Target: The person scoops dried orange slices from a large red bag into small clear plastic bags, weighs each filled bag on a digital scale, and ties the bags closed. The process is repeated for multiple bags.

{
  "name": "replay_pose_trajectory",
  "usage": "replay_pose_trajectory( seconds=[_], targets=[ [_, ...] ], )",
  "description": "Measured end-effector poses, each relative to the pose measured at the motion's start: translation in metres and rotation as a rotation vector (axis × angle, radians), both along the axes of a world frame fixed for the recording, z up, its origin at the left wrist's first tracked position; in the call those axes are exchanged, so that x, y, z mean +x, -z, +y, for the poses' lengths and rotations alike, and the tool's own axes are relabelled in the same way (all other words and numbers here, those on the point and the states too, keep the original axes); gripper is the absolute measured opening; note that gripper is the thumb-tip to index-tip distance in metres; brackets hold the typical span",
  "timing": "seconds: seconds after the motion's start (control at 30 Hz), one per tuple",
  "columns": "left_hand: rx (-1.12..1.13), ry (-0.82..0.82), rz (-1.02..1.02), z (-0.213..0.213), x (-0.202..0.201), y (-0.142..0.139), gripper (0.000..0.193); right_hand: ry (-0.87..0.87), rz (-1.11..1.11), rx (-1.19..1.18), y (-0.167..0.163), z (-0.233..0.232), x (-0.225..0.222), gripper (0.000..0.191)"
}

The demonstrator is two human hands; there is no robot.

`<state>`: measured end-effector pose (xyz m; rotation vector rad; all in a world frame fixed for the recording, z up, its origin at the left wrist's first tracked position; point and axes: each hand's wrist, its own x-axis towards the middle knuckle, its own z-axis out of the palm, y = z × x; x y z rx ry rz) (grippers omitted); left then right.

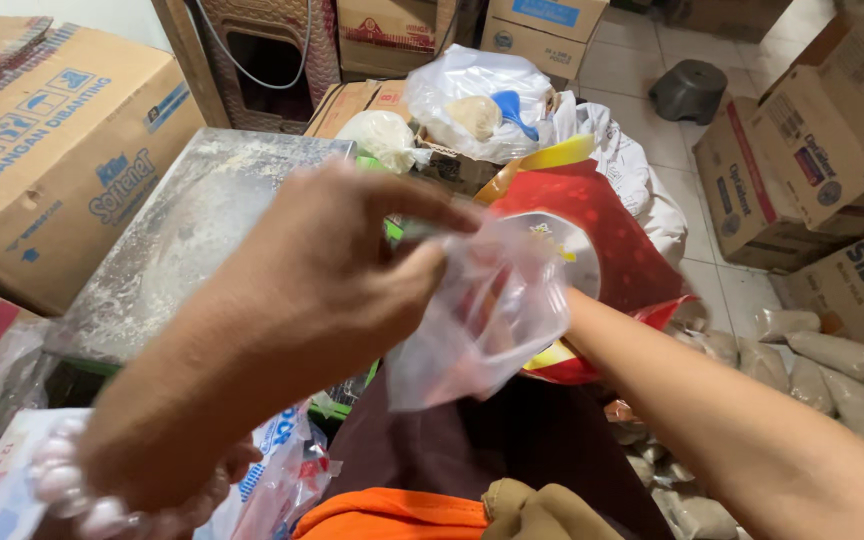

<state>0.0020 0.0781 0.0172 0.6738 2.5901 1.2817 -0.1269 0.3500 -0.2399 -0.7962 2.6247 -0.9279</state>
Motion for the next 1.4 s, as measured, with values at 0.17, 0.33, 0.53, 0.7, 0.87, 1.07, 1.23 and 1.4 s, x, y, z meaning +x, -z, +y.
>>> replay_pose_trajectory(
  seconds=[0.17, 0.33, 0.53, 0.7, 0.87, 1.07, 1.23, 1.4],
  targets=[
    [0.326, 0.065, 0.756, 0.022, -0.016, -0.013, 0.021, 0.033, 0.051, -0.031, -0.001, 0.010, 0.001, 0.044],
    [0.575, 0.043, 1.012, 0.091, -0.017, -0.004, 0.016, 0.063, 0.057, -0.075, 0.005, 0.018, 0.010, 0.043],
    [0.591, 0.254, 0.878, 0.123, -0.022, 0.035, 0.025, 0.083, 0.080, -0.153, 0.010, 0.022, 0.019, 0.042],
    [-0.052, 0.173, 0.617, 0.102, -0.036, 0.082, 0.010, 0.081, 0.124, -0.257, 0.016, 0.024, 0.023, 0.041],
    [-0.188, 0.163, 0.513, 0.112, -0.045, 0.109, 0.009, 0.119, 0.140, -0.344, 0.027, 0.019, 0.026, 0.040],
    [-0.147, 0.090, 0.510, 0.121, -0.058, 0.127, 0.010, -0.038, 0.196, -0.327, 0.016, 0.024, 0.035, 0.059],
    [-0.236, 0.064, 0.468, 0.113, -0.062, 0.133, 0.010, -0.118, 0.525, -0.082, 0.007, 0.024, 0.033, 0.053],
    [-0.300, 0.054, 0.447, 0.106, -0.062, 0.133, 0.012, 0.049, 0.525, -0.112, 0.026, 0.019, 0.024, 0.049]
  ],
)
